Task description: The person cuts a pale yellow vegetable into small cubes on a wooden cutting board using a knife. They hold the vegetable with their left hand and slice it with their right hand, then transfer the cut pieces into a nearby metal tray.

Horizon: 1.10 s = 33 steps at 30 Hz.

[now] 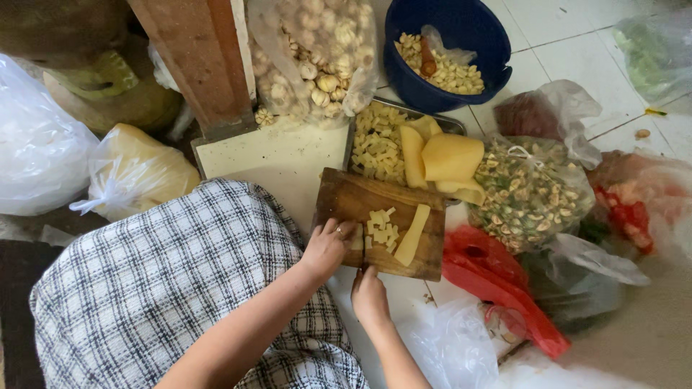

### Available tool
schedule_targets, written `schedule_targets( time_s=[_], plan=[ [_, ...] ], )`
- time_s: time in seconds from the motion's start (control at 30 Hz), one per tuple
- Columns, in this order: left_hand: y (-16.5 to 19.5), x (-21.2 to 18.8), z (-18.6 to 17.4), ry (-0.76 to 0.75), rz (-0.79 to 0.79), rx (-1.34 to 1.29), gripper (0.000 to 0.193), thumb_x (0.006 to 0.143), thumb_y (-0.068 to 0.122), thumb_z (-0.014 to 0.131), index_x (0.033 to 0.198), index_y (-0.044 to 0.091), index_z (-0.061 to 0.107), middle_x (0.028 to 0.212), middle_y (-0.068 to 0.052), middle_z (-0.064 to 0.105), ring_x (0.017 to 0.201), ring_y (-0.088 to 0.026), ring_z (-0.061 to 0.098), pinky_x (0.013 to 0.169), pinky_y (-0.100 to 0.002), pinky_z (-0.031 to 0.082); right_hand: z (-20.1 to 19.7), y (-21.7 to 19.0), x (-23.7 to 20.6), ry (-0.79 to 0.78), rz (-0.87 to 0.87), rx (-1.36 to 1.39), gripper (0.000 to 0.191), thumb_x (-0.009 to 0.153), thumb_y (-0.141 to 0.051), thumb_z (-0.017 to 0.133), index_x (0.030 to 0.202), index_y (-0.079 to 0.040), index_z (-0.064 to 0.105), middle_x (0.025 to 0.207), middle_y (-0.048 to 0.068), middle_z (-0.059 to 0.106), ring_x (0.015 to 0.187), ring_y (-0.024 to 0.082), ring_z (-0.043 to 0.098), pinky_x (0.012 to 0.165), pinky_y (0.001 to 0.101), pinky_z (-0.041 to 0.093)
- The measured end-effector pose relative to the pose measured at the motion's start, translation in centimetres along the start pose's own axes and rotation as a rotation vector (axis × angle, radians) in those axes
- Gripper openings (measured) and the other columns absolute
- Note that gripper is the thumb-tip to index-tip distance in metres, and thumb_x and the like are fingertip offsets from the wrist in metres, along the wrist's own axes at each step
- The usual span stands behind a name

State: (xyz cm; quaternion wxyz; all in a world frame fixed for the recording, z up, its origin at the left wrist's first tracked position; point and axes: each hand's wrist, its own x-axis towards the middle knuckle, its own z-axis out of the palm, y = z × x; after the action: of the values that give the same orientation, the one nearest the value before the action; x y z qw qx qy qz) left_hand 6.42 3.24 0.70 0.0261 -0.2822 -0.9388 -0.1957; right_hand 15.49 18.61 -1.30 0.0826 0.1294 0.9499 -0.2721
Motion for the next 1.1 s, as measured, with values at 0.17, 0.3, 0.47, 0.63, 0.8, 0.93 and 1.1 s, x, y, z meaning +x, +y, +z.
schedule_targets(
  time_s=[0.17,0.3,0.47,0.63,0.8,0.93,1.1],
  plan=[
    [0.5,-0.1,-1.4,0.09,0.091,0.126,0.043,0.078,0.015,0.062,0.119,0.017,0.073,0.134,-0.007,0.057,0.122,-0.028,0.048,0.098,-0.044,0.042,-0.8,0.5,0.0,0.025,0.068,0.023,0.026,0.102,-0.022,0.049,0.1,0.003,0.05,0.079,0.034,0.068,0.077,0.054,0.067,0.069,0.0599,0.054],
    [0.5,-0.2,-1.0,-0.084,0.112,0.107,0.035,0.085,0.015,0.061,0.118,0.014,0.072,0.13,-0.005,0.059,0.124,-0.027,0.048,0.1,-0.044,0.042,-1.1,1.4,0.3,0.079,0.052,0.003,0.025,0.101,-0.023,0.051,0.099,0.003,0.052,0.079,0.034,0.068,0.077,0.054,0.066,0.069,0.0608,0.053],
    [0.6,0.9,0.8,0.061,0.317,0.013,0.033,0.085,0.016,0.062,0.115,0.01,0.073,0.131,-0.003,0.062,0.122,-0.026,0.053,0.097,-0.039,0.047,-1.1,2.8,0.7,0.102,0.01,0.01,0.025,0.1,-0.022,0.054,0.098,0.002,0.053,0.081,0.035,0.068,0.078,0.055,0.064,0.068,0.0619,0.051],
    [0.0,2.2,1.3,0.058,0.178,0.041,0.038,0.081,0.015,0.062,0.117,0.015,0.074,0.123,-0.004,0.063,0.113,-0.029,0.055,0.092,-0.042,0.05,-0.8,3.0,0.5,0.088,0.034,0.001,0.025,0.101,-0.023,0.052,0.105,0.002,0.049,0.08,0.034,0.068,0.079,0.054,0.066,0.069,0.061,0.052],
    [0.5,1.3,1.5,-0.007,0.249,-0.034,0.053,0.085,0.011,0.06,0.138,0.004,0.063,0.123,-0.008,0.061,0.113,-0.03,0.055,0.09,-0.036,0.055,-1.4,2.7,-0.6,0.104,0.006,0.049,0.022,0.099,-0.02,0.051,0.104,0.002,0.049,0.08,0.033,0.068,0.078,0.055,0.065,0.067,0.0627,0.051],
    [0.3,0.4,1.6,-0.026,0.187,-0.191,0.061,0.072,0.001,0.059,0.133,0.007,0.064,0.128,-0.012,0.058,0.114,-0.036,0.052,0.09,-0.036,0.055,-2.1,2.1,-1.4,0.071,0.037,0.023,0.022,0.101,-0.021,0.051,0.102,0.001,0.049,0.079,0.032,0.068,0.078,0.053,0.066,0.067,0.0613,0.052],
    [0.2,0.2,1.0,-0.038,0.146,-0.197,0.05,0.078,0.0,0.059,0.127,0.007,0.068,0.125,-0.009,0.057,0.118,-0.034,0.052,0.094,-0.035,0.055,-2.8,1.8,-3.1,0.012,0.031,0.035,0.023,0.101,-0.022,0.05,0.102,0.001,0.046,0.078,0.031,0.069,0.076,0.052,0.068,0.066,0.0589,0.054]
  ],
)
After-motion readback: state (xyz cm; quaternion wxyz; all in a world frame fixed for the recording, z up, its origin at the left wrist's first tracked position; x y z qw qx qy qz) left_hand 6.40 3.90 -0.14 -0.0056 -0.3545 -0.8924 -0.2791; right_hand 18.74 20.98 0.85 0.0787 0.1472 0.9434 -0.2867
